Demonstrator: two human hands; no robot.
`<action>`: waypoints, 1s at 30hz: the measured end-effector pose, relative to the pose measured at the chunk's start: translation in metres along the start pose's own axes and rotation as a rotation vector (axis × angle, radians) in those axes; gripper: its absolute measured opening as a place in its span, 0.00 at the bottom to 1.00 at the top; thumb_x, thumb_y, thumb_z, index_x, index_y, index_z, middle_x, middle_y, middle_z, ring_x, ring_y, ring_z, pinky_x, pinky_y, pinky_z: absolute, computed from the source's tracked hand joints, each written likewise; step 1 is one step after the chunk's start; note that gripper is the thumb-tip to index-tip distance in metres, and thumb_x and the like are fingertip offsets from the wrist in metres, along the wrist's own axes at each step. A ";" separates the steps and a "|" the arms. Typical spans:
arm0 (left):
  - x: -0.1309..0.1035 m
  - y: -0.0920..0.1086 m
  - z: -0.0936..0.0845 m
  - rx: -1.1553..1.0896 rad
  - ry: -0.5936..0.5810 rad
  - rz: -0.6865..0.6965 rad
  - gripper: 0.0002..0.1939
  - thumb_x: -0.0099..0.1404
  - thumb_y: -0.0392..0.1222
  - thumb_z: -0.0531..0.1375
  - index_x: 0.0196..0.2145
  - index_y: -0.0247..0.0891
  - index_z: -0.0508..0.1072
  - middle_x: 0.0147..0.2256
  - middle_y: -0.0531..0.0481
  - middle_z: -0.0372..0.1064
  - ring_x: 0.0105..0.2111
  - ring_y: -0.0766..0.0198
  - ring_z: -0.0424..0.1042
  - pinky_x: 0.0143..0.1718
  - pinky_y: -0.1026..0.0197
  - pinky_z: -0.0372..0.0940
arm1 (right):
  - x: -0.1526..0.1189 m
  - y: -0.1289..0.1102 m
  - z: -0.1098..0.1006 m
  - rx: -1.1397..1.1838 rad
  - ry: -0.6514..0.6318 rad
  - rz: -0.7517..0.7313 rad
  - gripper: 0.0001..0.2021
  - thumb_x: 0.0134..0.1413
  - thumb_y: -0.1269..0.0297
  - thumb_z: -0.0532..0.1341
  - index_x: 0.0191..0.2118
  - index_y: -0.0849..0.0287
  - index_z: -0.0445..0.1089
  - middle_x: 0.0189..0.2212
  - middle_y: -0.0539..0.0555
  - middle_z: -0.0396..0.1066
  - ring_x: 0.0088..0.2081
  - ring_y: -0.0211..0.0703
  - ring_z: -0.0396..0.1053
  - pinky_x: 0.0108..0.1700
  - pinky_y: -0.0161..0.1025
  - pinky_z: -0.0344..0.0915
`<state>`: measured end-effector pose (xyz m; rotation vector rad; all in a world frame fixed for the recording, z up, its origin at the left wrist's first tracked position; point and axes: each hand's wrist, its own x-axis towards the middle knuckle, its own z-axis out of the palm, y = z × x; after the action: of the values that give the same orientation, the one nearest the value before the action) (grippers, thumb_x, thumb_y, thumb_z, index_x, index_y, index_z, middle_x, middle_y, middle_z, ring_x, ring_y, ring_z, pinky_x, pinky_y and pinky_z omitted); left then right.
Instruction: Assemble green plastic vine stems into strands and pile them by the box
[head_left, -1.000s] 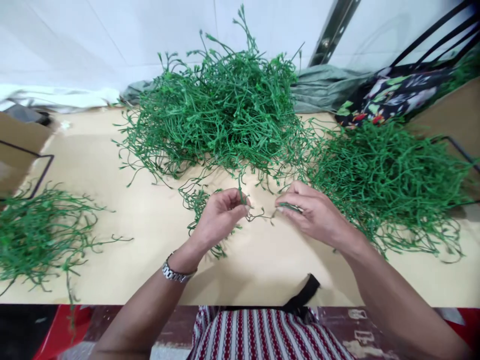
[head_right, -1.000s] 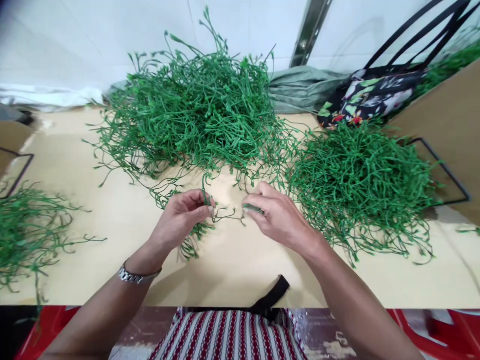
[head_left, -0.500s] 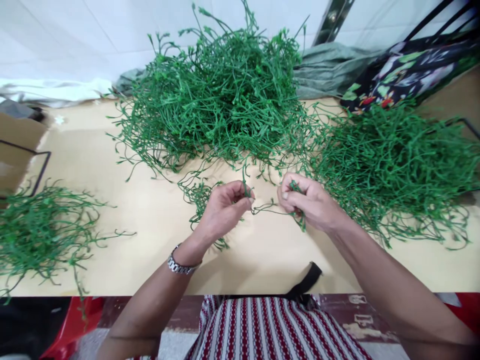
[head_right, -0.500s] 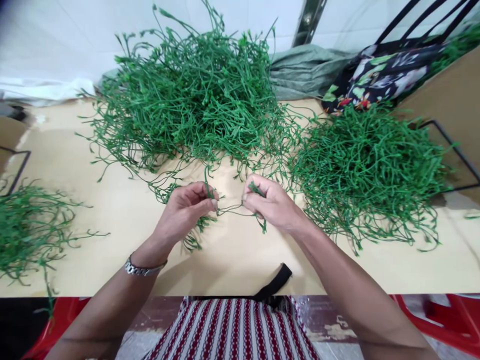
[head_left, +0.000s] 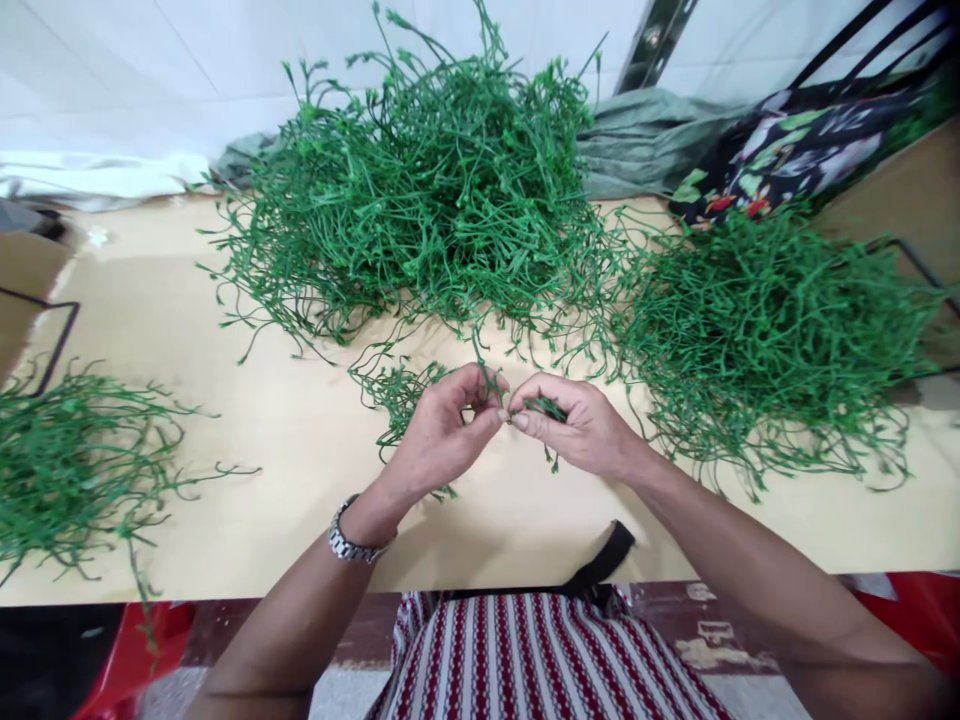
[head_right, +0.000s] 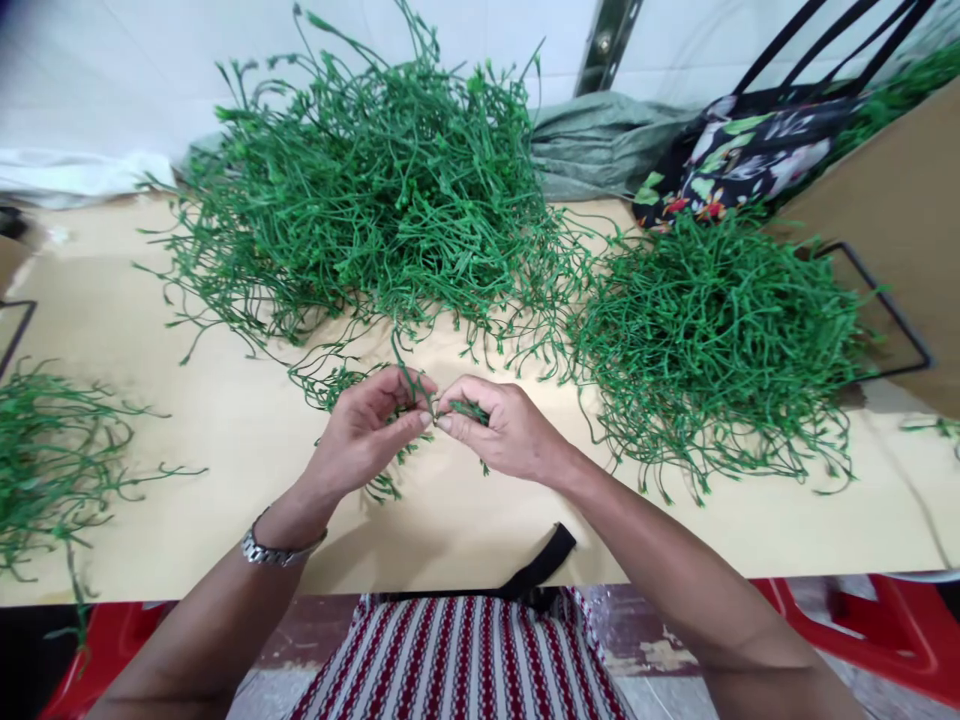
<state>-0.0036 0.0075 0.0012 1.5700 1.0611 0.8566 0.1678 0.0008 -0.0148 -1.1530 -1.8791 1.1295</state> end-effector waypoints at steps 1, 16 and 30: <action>0.000 0.000 -0.002 -0.010 -0.036 -0.010 0.05 0.54 0.36 0.60 0.26 0.34 0.66 0.27 0.51 0.64 0.26 0.69 0.61 0.28 0.66 0.58 | -0.001 0.000 0.000 0.003 0.009 -0.012 0.06 0.52 0.64 0.57 0.32 0.61 0.66 0.23 0.48 0.63 0.24 0.31 0.56 0.26 0.29 0.54; -0.004 0.001 -0.004 -0.042 -0.200 0.033 0.08 0.53 0.36 0.60 0.19 0.33 0.68 0.23 0.49 0.65 0.25 0.67 0.63 0.26 0.64 0.59 | -0.003 0.002 0.005 0.084 -0.077 -0.040 0.09 0.52 0.61 0.56 0.27 0.61 0.63 0.20 0.47 0.60 0.22 0.31 0.55 0.25 0.29 0.52; 0.002 -0.001 -0.003 -0.115 -0.090 0.029 0.01 0.51 0.35 0.63 0.23 0.35 0.74 0.24 0.50 0.66 0.26 0.67 0.65 0.29 0.64 0.61 | 0.004 0.001 -0.004 0.040 -0.031 -0.141 0.11 0.59 0.59 0.50 0.31 0.60 0.60 0.31 0.52 0.63 0.33 0.35 0.61 0.35 0.33 0.57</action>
<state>-0.0059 0.0103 0.0013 1.5165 0.9107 0.8438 0.1698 0.0062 -0.0138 -0.9697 -1.9206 1.1064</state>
